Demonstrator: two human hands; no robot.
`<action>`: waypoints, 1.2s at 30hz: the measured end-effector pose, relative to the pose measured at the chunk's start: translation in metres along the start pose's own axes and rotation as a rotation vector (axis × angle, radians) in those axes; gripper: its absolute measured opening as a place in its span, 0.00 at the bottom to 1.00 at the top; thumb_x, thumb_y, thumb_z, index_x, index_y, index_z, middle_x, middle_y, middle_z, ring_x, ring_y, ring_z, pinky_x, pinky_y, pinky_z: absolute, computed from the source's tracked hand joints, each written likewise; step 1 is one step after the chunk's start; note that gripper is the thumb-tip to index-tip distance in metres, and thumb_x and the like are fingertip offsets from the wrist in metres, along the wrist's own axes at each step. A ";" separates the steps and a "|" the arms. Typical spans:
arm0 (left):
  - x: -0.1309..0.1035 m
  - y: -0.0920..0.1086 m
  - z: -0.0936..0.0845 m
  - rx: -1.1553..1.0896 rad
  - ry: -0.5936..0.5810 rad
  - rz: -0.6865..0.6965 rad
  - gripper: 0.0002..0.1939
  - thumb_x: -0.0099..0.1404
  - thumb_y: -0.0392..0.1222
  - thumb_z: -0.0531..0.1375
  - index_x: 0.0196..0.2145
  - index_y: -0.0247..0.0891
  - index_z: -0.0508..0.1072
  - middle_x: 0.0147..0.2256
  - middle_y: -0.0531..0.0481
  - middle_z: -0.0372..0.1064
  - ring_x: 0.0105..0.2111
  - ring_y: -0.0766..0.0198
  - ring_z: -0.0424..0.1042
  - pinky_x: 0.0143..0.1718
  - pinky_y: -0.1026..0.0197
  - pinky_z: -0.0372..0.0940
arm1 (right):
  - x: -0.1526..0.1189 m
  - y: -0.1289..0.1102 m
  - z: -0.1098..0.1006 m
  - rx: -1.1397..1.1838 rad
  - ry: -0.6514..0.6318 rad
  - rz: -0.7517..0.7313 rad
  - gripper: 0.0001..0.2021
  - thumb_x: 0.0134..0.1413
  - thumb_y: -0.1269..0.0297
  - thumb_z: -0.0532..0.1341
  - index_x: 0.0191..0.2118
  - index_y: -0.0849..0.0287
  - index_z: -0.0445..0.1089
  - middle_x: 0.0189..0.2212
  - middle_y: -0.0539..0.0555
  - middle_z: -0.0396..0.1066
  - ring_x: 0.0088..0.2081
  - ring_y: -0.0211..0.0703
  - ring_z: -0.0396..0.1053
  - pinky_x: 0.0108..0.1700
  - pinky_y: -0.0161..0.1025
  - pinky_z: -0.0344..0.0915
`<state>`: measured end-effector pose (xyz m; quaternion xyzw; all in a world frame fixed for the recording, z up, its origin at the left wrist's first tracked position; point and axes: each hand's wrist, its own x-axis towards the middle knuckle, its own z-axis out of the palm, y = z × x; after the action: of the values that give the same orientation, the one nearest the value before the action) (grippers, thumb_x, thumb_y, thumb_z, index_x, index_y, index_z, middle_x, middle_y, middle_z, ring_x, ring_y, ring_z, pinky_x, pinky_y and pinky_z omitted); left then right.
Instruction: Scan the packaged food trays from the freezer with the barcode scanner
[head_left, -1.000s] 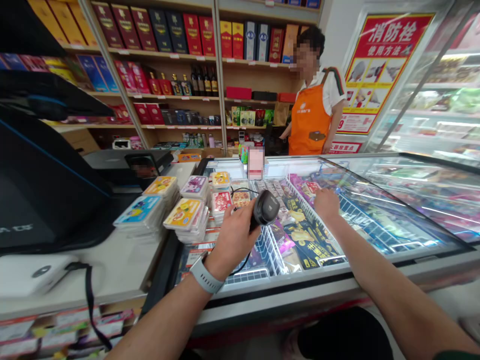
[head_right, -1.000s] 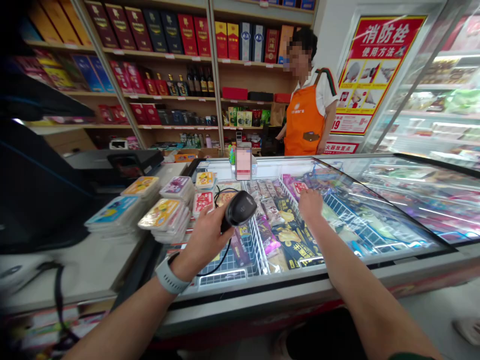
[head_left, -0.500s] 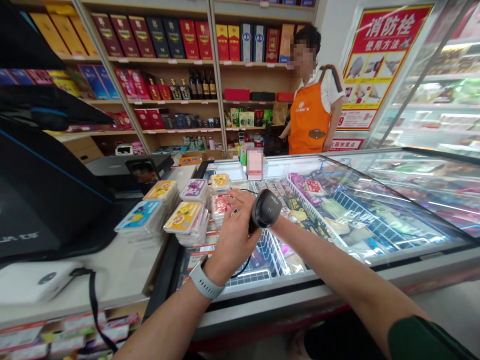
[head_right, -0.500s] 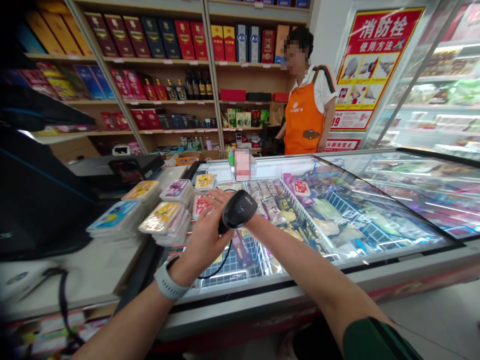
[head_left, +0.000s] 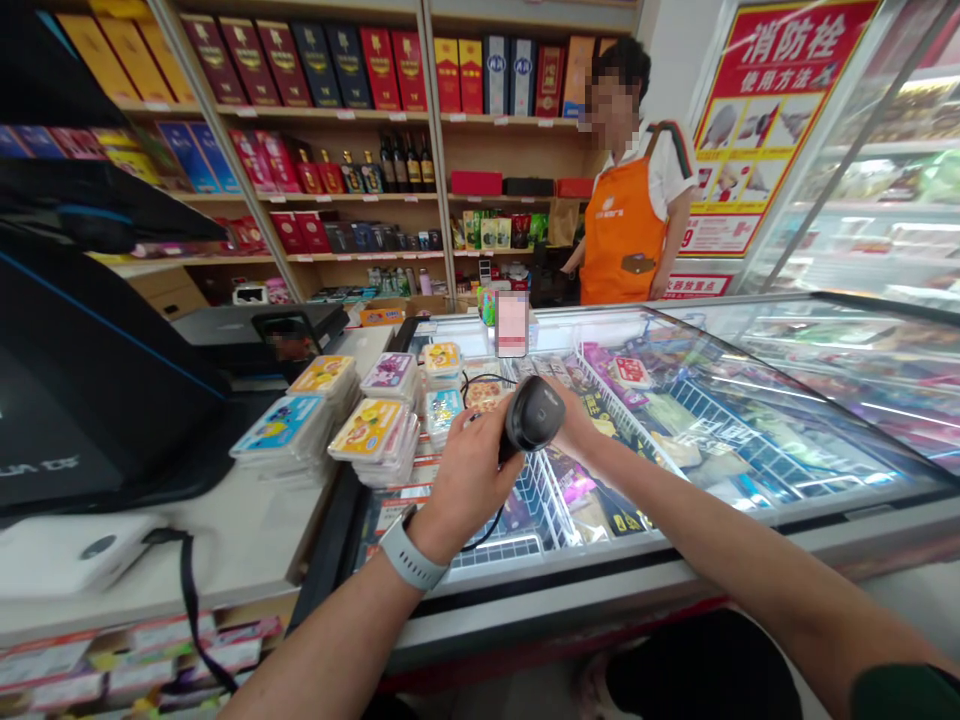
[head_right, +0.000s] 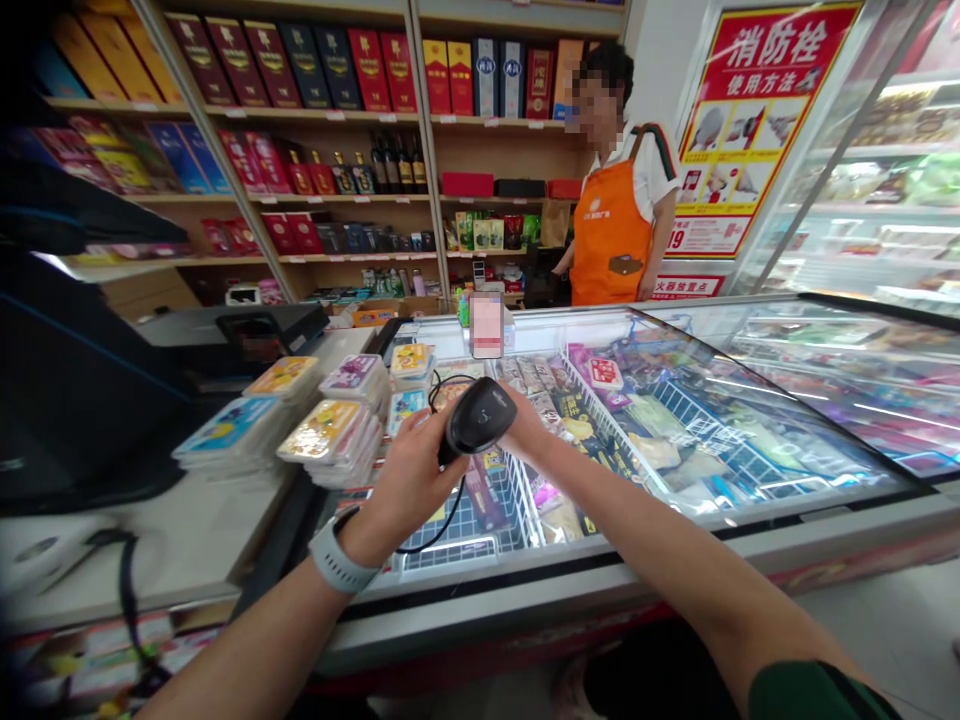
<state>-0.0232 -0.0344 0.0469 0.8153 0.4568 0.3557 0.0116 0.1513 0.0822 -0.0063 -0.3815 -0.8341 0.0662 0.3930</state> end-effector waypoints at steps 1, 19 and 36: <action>0.000 0.000 0.000 -0.001 -0.005 -0.008 0.34 0.60 0.34 0.58 0.63 0.39 0.54 0.54 0.44 0.69 0.52 0.55 0.69 0.62 0.46 0.52 | -0.004 0.006 -0.010 -0.032 0.031 0.023 0.11 0.57 0.61 0.57 0.43 0.56 0.72 0.42 0.56 0.74 0.46 0.50 0.71 0.50 0.46 0.69; 0.005 -0.011 0.005 0.034 0.012 -0.116 0.27 0.60 0.36 0.59 0.58 0.38 0.63 0.45 0.46 0.74 0.46 0.53 0.71 0.53 0.49 0.62 | -0.037 0.061 -0.058 0.571 0.216 0.664 0.16 0.43 0.49 0.66 0.31 0.55 0.66 0.25 0.51 0.75 0.28 0.45 0.75 0.34 0.43 0.75; 0.005 -0.007 0.004 -0.010 0.050 -0.089 0.23 0.60 0.37 0.58 0.54 0.39 0.66 0.44 0.46 0.74 0.45 0.54 0.71 0.49 0.52 0.65 | -0.034 0.042 -0.052 0.624 0.251 0.597 0.16 0.44 0.50 0.66 0.31 0.55 0.64 0.26 0.50 0.75 0.29 0.44 0.76 0.35 0.44 0.75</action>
<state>-0.0240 -0.0257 0.0438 0.7850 0.4910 0.3773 0.0202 0.2260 0.0786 -0.0088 -0.4740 -0.5734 0.3783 0.5509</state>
